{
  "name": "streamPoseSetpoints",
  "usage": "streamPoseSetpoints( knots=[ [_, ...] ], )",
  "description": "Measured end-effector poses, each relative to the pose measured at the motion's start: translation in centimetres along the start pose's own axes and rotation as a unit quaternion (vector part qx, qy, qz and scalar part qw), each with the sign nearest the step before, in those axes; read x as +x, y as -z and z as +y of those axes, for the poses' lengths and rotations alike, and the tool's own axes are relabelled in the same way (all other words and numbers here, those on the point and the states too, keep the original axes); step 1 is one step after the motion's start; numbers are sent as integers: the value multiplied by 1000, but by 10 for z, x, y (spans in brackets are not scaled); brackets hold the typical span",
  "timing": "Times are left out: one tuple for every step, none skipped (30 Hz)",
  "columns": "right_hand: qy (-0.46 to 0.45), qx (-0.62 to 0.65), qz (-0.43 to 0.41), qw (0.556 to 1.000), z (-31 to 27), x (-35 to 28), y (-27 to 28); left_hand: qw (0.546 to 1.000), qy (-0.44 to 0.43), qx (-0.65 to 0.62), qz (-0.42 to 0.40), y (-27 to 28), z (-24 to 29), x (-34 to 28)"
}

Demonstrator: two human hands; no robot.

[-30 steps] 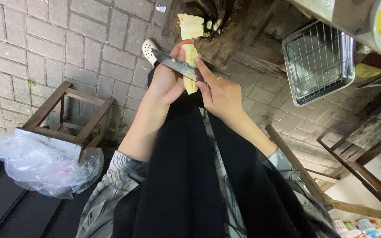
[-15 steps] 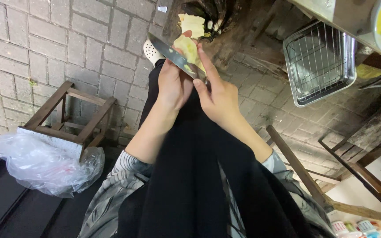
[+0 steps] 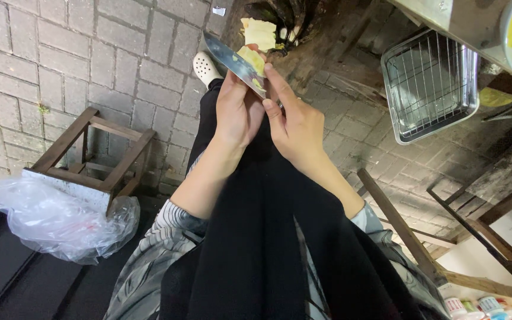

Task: Peeling and slicing bananas into a bowl for food preparation

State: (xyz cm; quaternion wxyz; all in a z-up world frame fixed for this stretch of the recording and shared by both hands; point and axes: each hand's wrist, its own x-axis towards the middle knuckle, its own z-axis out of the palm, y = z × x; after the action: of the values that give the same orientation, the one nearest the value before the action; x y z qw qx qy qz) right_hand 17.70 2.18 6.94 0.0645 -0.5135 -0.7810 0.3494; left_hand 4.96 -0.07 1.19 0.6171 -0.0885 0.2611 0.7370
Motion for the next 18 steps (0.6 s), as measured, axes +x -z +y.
streamPoseSetpoints(
  knots=[
    [0, 0, 0, 1000, -1, 1, 3, 1000, 0, 0, 0, 0, 0, 0],
    [-9, 24, -10, 1000, -3, 1, 6, 1000, 2, 3, -11, 0, -1, -1],
    [-16, 48, -19, 999, -4, 2, 9, 1000, 2, 7, -23, 0, 0, -1],
    [-16, 48, -19, 999, -4, 3, 13, 1000, 2, 7, -23, 3, -2, 0],
    [-11, 48, -31, 998, -5, 4, 16, 999, 3, 41, -10, 5, -4, 0],
    [-7, 48, -43, 998, -5, 5, 20, 997, 3, 75, 2, 8, -6, 0],
    [-8, 47, -43, 998, -6, 5, 20, 997, 4, 74, 2, 8, -6, 0],
    [-9, 44, -36, 998, -8, 5, 20, 998, 8, 61, -21, 9, -5, 0],
    [-9, 40, -29, 999, -9, 5, 20, 998, 10, 48, -44, 9, -5, 0],
    [-9, 39, -29, 999, -8, 4, 17, 998, 10, 48, -44, 10, -7, -1],
    [-21, 23, -24, 999, -7, 3, 14, 998, 6, 53, -40, 10, -8, 0],
    [-32, 7, -19, 999, -6, 3, 10, 998, 2, 59, -36, 11, -9, 0],
    [-32, 7, -21, 999, -5, 3, 7, 998, 1, 59, -34, 14, -12, 0],
    [-20, -21, 5, 1000, -4, 4, 3, 998, 2, 43, -36, 18, -16, 0],
    [-9, -49, 32, 998, -2, 4, 0, 999, 4, 28, -38, 21, -20, 0],
    [-10, -50, 31, 998, -3, 5, 2, 999, 5, 28, -37, 19, -20, 0],
    [-17, -31, 30, 999, -5, 7, 3, 998, -5, 31, -53, 16, -20, 1],
    [-25, -13, 28, 999, -6, 9, 5, 997, -15, 35, -68, 13, -20, 2]
  ],
)
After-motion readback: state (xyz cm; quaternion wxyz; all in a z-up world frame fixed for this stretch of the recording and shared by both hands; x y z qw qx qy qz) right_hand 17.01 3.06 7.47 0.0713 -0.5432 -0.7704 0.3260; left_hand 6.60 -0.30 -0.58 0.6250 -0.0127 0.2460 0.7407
